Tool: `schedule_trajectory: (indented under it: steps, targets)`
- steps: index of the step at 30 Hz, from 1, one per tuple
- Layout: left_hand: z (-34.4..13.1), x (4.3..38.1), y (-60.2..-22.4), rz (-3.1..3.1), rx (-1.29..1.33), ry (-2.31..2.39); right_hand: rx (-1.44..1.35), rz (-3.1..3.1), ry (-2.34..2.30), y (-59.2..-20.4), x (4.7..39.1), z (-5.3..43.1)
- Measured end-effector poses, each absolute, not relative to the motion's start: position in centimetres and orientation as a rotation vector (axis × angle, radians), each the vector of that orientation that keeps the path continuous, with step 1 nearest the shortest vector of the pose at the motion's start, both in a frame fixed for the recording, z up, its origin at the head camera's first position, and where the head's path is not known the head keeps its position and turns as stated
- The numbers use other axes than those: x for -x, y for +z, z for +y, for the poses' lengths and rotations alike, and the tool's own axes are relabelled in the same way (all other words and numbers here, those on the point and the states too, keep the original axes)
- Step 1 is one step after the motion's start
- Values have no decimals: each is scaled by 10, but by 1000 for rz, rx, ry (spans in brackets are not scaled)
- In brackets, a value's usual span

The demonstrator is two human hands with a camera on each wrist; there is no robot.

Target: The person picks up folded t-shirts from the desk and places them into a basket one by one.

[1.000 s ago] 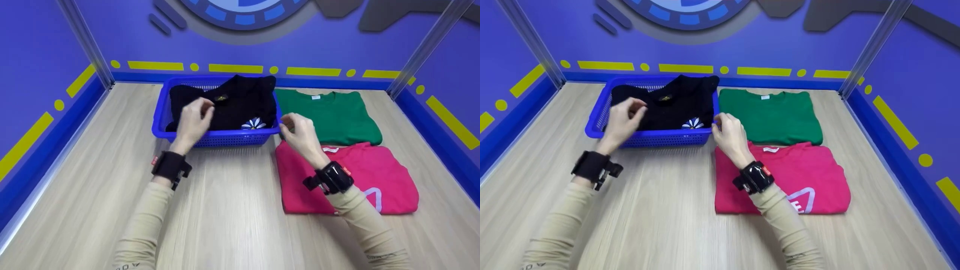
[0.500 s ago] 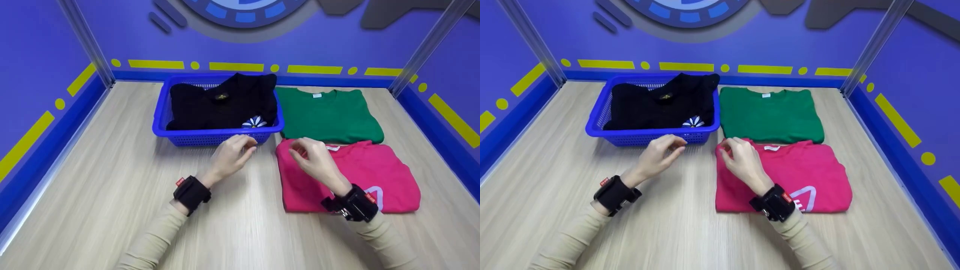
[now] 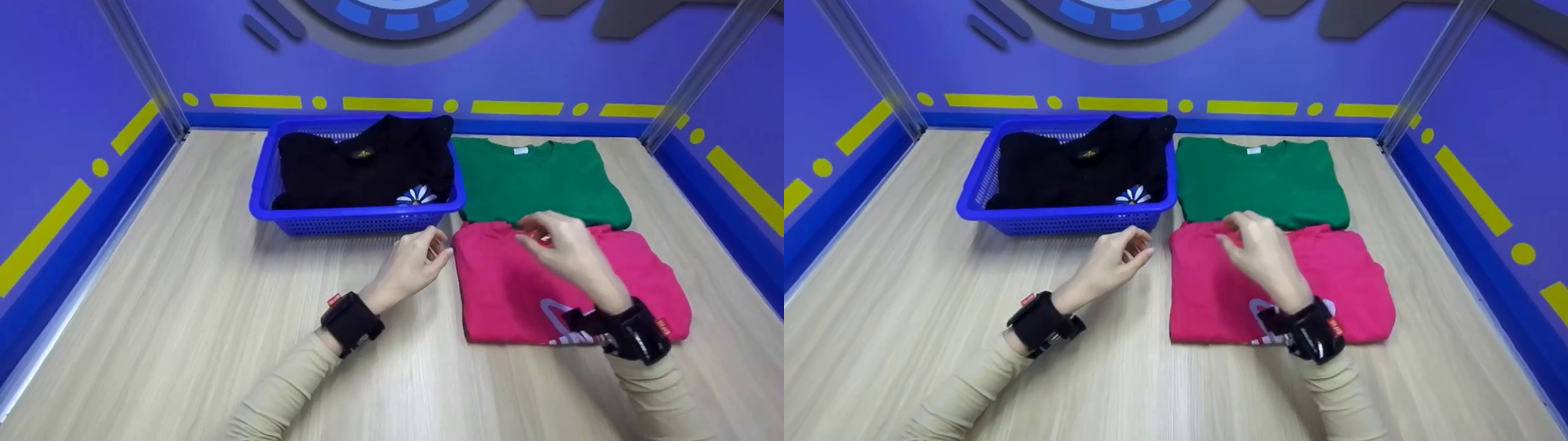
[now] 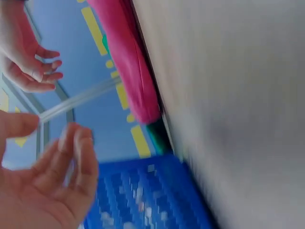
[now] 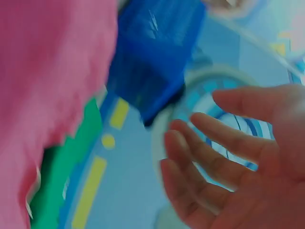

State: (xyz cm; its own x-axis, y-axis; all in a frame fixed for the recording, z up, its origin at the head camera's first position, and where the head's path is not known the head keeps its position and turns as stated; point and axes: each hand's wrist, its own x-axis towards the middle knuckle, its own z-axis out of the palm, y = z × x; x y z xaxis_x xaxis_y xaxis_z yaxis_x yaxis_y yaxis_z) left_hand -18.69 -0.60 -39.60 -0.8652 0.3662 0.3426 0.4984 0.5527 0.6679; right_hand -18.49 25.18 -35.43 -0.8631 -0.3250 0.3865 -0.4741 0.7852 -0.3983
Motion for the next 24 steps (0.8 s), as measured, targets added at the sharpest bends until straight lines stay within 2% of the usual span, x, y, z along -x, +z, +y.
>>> schedule_trajectory:
  steps: [5,12,19,24]
  targets:
    - [12,187,-396,-2797,530,-1121,-441,-2842,697,-340,187,293]
    - [30,190,-398,-3086,412,-1107,-18,-3149,650,-343,196,362]
    - [46,196,-406,-3218,197,-1383,475,-3360,762,-359,198,419]
    - [54,197,-412,-3146,67,-1626,599,-3397,884,-377,201,436]
